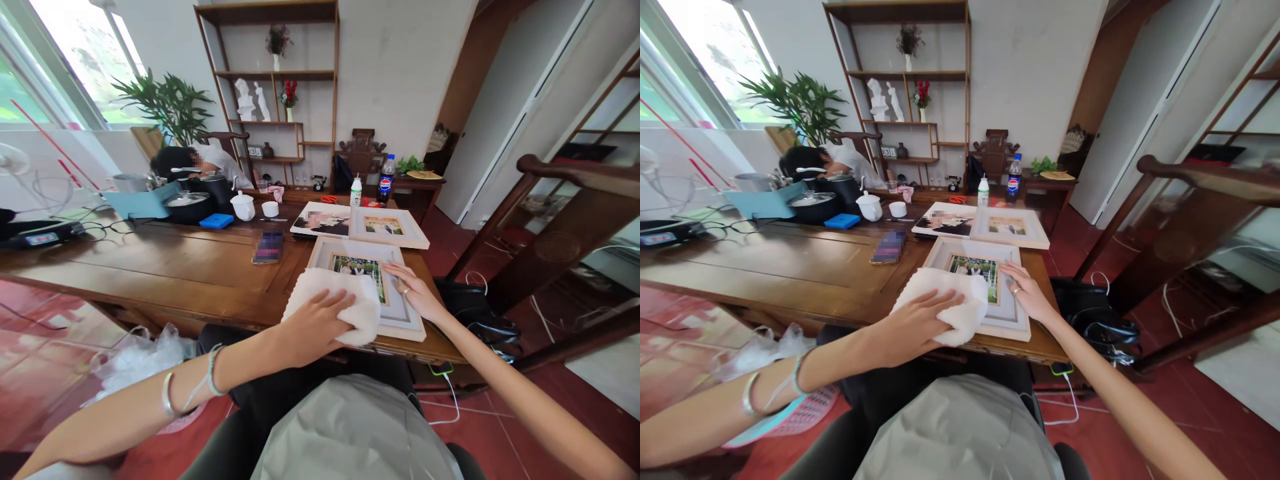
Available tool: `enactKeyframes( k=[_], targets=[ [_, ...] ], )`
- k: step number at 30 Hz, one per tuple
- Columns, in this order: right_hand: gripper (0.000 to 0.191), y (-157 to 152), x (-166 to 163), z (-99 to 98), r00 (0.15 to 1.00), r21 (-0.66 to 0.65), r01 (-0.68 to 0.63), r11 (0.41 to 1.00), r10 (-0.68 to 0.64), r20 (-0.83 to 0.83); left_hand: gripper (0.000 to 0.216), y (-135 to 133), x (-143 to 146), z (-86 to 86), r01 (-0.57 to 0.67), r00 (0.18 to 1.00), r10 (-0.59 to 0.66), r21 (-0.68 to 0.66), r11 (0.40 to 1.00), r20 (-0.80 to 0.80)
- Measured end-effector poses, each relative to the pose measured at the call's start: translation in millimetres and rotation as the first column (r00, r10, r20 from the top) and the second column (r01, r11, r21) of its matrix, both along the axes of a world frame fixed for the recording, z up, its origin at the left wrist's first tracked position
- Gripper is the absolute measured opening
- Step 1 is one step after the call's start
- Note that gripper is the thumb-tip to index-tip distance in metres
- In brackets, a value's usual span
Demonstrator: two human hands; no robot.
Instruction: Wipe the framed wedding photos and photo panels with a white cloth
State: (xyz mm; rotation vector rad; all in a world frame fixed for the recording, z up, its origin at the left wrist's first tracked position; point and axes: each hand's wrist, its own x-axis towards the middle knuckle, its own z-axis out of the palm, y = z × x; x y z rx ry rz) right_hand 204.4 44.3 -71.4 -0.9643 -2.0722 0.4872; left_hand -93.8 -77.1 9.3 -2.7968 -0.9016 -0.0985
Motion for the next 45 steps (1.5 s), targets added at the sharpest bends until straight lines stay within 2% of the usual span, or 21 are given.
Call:
enactKeyframes(
  k=[3,6,11,14,16,18,22,24,27,29,31,33,37,42,45],
  targets=[
    [0.042,1,1,-0.3,1.0,0.006,-0.015,1.0,0.015,0.008,0.029,27,0,-8.3,-0.055,0.998,0.055,-0.009,0.998,0.01],
    [0.043,3,2,0.1,0.999,0.002,-0.029,1.0,0.028,0.015,0.032,69,2,-16.0,-0.138,0.99,0.138,0.031,0.99,-0.001],
    [0.042,3,3,1.5,0.999,-0.007,-0.026,1.0,0.026,0.019,0.035,139,8,-22.2,-0.245,0.969,0.238,0.138,0.96,0.069],
    [0.04,2,2,1.3,1.0,0.0,-0.029,1.0,0.029,0.012,0.037,160,12,-20.7,-0.252,0.968,0.247,0.141,0.957,0.048],
    [0.04,2,2,0.9,1.0,-0.002,-0.028,1.0,0.028,0.009,0.034,158,15,-17.0,-0.219,0.975,0.221,0.11,0.97,-0.005],
    [0.039,2,1,0.5,1.0,-0.002,-0.026,1.0,0.026,0.009,0.031,143,18,-11.0,-0.185,0.981,0.188,0.055,0.981,-0.051],
    [0.039,0,0,2.0,1.0,0.008,-0.027,1.0,0.027,0.013,0.031,83,18,3.7,-0.129,0.985,0.124,-0.037,0.991,-0.118],
    [0.04,-2,-1,3.6,1.0,0.005,-0.021,1.0,0.02,0.019,0.032,47,16,7.3,-0.054,0.989,0.048,-0.041,0.998,-0.138],
    [0.04,-3,-3,5.5,1.0,0.001,-0.002,1.0,0.002,0.027,0.031,7,14,3.8,0.029,0.997,-0.03,-0.009,1.0,-0.077],
    [0.04,-4,-4,5.5,1.0,0.005,0.006,1.0,-0.006,0.028,0.03,-2,13,-1.9,0.028,0.999,-0.028,0.019,0.999,-0.032],
    [0.039,-3,-3,4.3,1.0,0.01,0.006,1.0,-0.006,0.025,0.031,3,13,-7.1,0.007,1.0,-0.006,0.028,1.0,-0.01],
    [0.039,-1,-2,2.5,1.0,0.019,-0.008,1.0,0.007,0.02,0.033,20,15,-10.8,-0.015,1.0,0.015,0.022,1.0,-0.01],
    [0.038,2,1,-1.0,0.999,0.033,-0.041,0.999,0.04,0.014,0.034,67,22,-16.6,-0.085,0.996,0.086,0.026,0.996,-0.027],
    [0.038,2,2,-0.5,0.999,0.025,-0.034,0.999,0.033,0.029,0.033,126,34,-23.4,-0.242,0.97,0.244,0.086,0.966,-0.003],
    [0.038,1,2,1.6,0.999,0.012,-0.033,0.999,0.033,0.044,0.032,151,41,-23.7,-0.247,0.969,0.247,0.123,0.961,0.012]
  ],
)
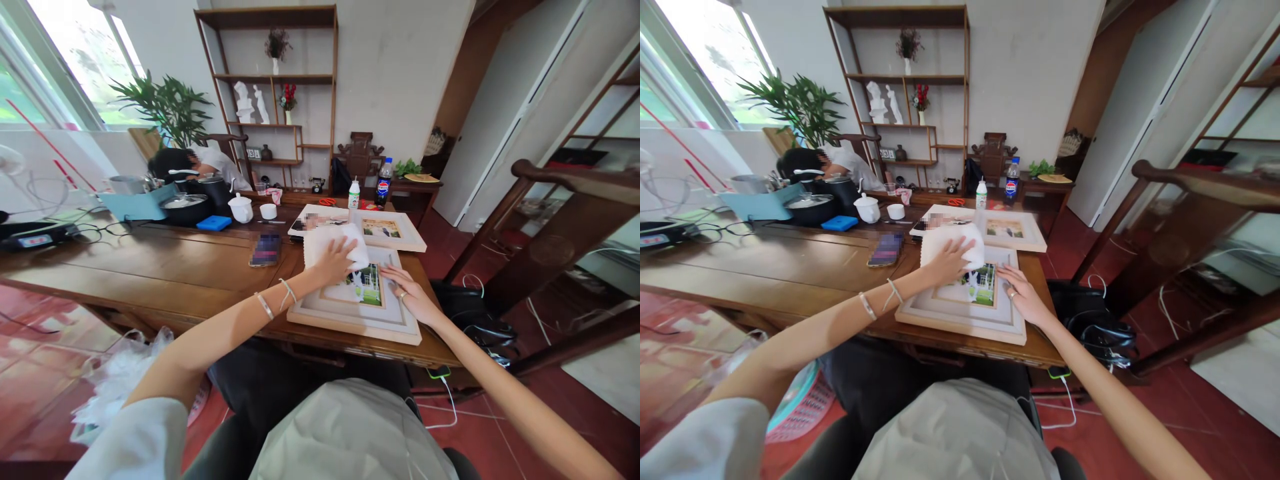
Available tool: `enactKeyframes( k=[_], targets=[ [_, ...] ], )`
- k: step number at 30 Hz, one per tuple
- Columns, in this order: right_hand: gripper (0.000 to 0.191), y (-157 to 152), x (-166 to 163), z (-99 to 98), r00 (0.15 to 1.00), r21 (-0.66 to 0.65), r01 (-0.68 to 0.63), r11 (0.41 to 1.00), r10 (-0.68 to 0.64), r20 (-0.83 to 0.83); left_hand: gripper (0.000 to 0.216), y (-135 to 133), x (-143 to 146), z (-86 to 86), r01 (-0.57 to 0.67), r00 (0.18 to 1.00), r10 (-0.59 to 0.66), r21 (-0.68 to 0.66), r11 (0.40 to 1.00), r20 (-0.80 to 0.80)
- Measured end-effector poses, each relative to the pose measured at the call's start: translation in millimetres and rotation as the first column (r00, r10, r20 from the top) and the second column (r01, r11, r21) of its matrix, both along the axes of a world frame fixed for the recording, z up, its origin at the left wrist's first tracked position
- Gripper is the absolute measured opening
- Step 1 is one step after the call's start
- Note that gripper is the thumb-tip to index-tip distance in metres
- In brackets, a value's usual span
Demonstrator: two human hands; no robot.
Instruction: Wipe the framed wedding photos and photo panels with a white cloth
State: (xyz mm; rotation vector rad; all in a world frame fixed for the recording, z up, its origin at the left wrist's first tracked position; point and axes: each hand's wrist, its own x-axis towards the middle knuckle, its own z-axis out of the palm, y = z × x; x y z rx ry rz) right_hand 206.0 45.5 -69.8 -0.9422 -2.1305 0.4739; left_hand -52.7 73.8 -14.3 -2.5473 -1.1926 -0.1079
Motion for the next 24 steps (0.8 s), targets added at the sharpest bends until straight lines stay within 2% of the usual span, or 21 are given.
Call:
enactKeyframes(
  k=[3,5,7,9,12,15,19,24],
  targets=[
    [0.039,-1,-1,0.7,1.0,-0.002,0.004,1.0,-0.004,-0.006,0.032,6,6,3.7,0.058,0.997,-0.059,-0.035,0.998,-0.043],
    [0.04,-1,-1,0.2,1.0,0.001,0.016,1.0,-0.016,-0.022,0.031,-5,9,8.5,0.052,0.994,-0.061,-0.101,0.993,-0.094],
    [0.041,-2,-2,-0.4,0.999,0.007,0.025,1.0,-0.024,-0.038,0.031,-27,11,15.2,0.047,0.989,-0.07,-0.175,0.983,-0.13],
    [0.043,-2,-3,-0.6,0.998,0.011,0.034,0.999,-0.033,-0.048,0.032,-59,12,23.9,0.092,0.983,-0.126,-0.242,0.966,-0.13],
    [0.044,-3,-5,0.4,0.998,0.007,0.05,0.999,-0.049,-0.048,0.034,-108,14,38.1,0.244,0.958,-0.276,-0.295,0.924,-0.073],
    [0.042,-4,-5,2.3,0.998,0.015,0.045,0.999,-0.044,-0.053,0.04,-138,21,47.2,0.354,0.927,-0.374,-0.286,0.891,-0.019],
    [0.042,-4,-5,3.0,0.997,0.011,0.032,0.999,-0.031,-0.064,0.041,-137,35,44.4,0.335,0.941,-0.337,-0.261,0.905,0.038],
    [0.04,0,-1,-0.7,0.995,-0.018,0.026,0.999,-0.028,-0.096,0.039,-116,51,34.5,0.173,0.985,-0.173,-0.242,0.955,0.023]
  ],
)
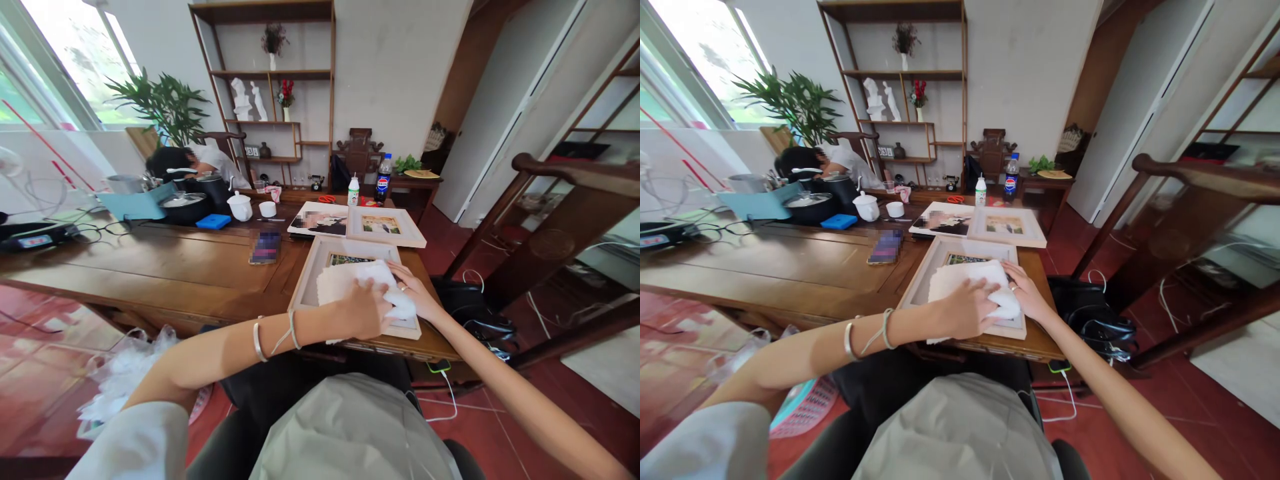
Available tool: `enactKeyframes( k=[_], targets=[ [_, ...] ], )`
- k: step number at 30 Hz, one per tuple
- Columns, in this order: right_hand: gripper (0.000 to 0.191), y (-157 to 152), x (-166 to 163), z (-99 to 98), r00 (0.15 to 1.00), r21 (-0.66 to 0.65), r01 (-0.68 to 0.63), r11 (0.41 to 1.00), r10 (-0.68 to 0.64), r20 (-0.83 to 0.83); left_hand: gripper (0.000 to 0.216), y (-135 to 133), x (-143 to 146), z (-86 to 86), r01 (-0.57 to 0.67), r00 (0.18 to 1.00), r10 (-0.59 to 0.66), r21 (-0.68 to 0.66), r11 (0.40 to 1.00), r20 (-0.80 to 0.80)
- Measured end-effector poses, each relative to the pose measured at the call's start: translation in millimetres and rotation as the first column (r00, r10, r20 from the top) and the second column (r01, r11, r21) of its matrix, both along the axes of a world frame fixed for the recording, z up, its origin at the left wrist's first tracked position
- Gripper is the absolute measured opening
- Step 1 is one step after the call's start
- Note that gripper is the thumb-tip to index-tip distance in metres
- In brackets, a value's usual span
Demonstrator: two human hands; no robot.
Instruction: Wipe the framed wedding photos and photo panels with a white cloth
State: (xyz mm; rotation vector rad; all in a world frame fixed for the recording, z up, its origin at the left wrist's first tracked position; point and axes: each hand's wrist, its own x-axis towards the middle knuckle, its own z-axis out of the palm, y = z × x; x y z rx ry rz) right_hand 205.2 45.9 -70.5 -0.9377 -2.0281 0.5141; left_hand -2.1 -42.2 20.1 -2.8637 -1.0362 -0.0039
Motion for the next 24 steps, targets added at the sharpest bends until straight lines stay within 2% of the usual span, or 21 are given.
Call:
enactKeyframes(
  k=[3,9,14,24],
  targets=[
    [0.04,2,2,-2.0,1.0,-0.004,-0.006,1.0,0.006,-0.011,0.043,0,5,-3.0,-0.066,0.997,0.066,0.004,0.998,-0.026],
    [0.043,0,-1,-0.7,1.0,-0.001,0.017,1.0,-0.017,0.024,0.041,-7,2,-6.9,0.021,1.0,-0.022,-0.045,0.999,-0.002],
    [0.049,-4,-3,3.9,0.997,-0.01,0.02,1.0,-0.02,0.069,0.041,-4,-9,-5.0,0.003,0.999,-0.006,-0.076,0.997,-0.046],
    [0.049,-2,-2,0.6,0.995,0.004,0.034,0.999,-0.034,0.09,0.034,-7,-84,-5.4,-0.103,0.986,0.107,0.037,0.994,-0.125]
  ],
)
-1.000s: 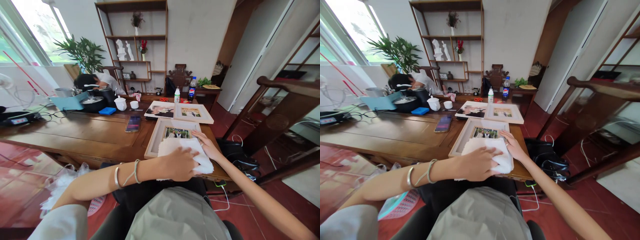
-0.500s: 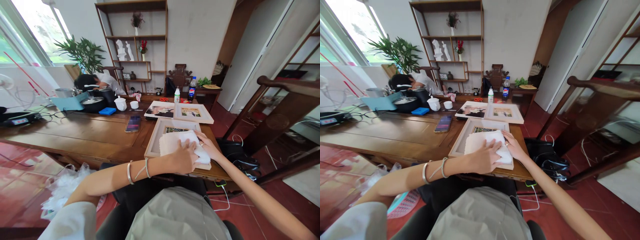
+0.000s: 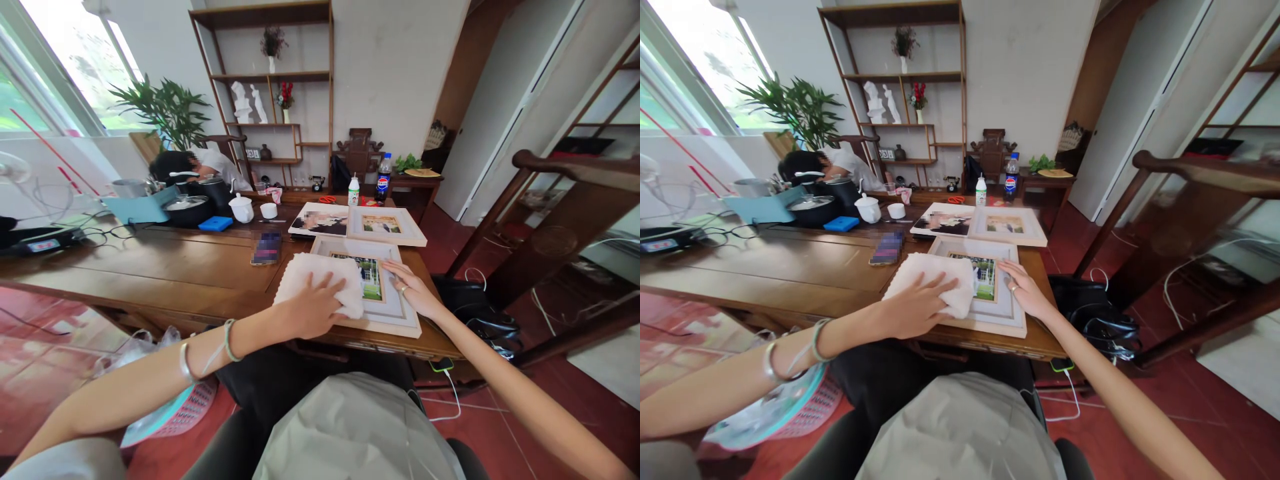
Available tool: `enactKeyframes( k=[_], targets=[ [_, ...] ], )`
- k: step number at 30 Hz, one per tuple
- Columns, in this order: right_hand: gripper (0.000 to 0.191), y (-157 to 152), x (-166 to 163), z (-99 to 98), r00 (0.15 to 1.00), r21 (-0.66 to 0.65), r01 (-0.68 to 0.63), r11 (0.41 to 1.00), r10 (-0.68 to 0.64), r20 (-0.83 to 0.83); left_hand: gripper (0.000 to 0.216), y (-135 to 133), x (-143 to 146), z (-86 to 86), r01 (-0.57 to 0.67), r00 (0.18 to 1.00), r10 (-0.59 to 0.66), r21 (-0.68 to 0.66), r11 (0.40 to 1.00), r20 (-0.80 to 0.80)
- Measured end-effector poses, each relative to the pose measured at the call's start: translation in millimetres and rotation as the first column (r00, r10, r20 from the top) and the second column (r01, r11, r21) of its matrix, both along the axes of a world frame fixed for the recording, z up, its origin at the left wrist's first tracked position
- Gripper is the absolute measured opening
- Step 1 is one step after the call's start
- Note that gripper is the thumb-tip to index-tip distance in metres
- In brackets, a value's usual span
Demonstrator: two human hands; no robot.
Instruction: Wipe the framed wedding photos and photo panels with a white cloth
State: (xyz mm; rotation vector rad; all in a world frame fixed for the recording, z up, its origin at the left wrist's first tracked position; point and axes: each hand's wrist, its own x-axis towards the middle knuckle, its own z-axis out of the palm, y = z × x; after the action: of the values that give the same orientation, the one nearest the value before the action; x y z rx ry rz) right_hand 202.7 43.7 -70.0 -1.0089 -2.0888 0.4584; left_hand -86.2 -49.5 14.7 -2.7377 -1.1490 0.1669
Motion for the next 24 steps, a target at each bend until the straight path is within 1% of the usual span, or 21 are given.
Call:
enactKeyframes(
  k=[3,5,8,10,12,14,16,17,19,21,24],
  targets=[
    [0.05,1,0,-2.3,1.0,0.01,-0.019,1.0,0.019,-0.011,0.032,8,-13,-8.0,-0.008,1.0,0.008,0.042,0.999,0.014],
    [0.05,1,1,-3.1,0.999,0.016,-0.04,0.999,0.04,-0.016,0.031,19,-14,-15.0,-0.03,0.999,0.027,0.086,0.996,0.043],
    [0.048,1,2,-3.1,0.998,0.011,-0.063,0.998,0.063,-0.017,0.031,45,-4,-20.3,-0.059,0.995,0.049,0.129,0.99,0.083],
    [0.048,1,3,-2.3,0.997,0.001,-0.072,0.997,0.072,-0.016,0.039,69,8,-17.6,-0.055,0.994,0.042,0.128,0.99,0.102],
    [0.048,1,3,-0.8,0.997,-0.005,-0.079,0.997,0.079,-0.013,0.047,92,23,-11.6,-0.019,0.992,0.002,0.133,0.991,0.125],
    [0.048,0,2,0.8,0.996,0.0,-0.09,0.996,0.09,-0.01,0.049,112,40,-5.8,0.063,0.986,-0.086,0.163,0.985,0.143],
    [0.047,-1,2,2.1,0.996,0.002,-0.089,0.996,0.089,-0.002,0.048,127,57,-3.2,0.157,0.972,-0.185,0.186,0.97,0.145],
    [0.047,-2,2,2.6,0.997,-0.004,-0.079,0.997,0.079,0.003,0.047,131,64,-3.6,0.19,0.966,-0.217,0.18,0.965,0.139],
    [0.047,-2,1,3.1,0.999,-0.025,-0.046,0.999,0.047,0.013,0.046,136,74,-6.9,0.211,0.964,-0.231,0.146,0.967,0.135],
    [0.047,-3,1,3.2,0.999,-0.039,-0.028,0.999,0.028,0.016,0.045,137,78,-11.4,0.184,0.97,-0.2,0.119,0.976,0.138],
    [0.045,-4,1,2.8,0.999,-0.02,-0.05,0.999,0.051,0.006,0.044,136,72,-14.6,0.13,0.982,-0.146,0.127,0.983,0.123]
  ],
)
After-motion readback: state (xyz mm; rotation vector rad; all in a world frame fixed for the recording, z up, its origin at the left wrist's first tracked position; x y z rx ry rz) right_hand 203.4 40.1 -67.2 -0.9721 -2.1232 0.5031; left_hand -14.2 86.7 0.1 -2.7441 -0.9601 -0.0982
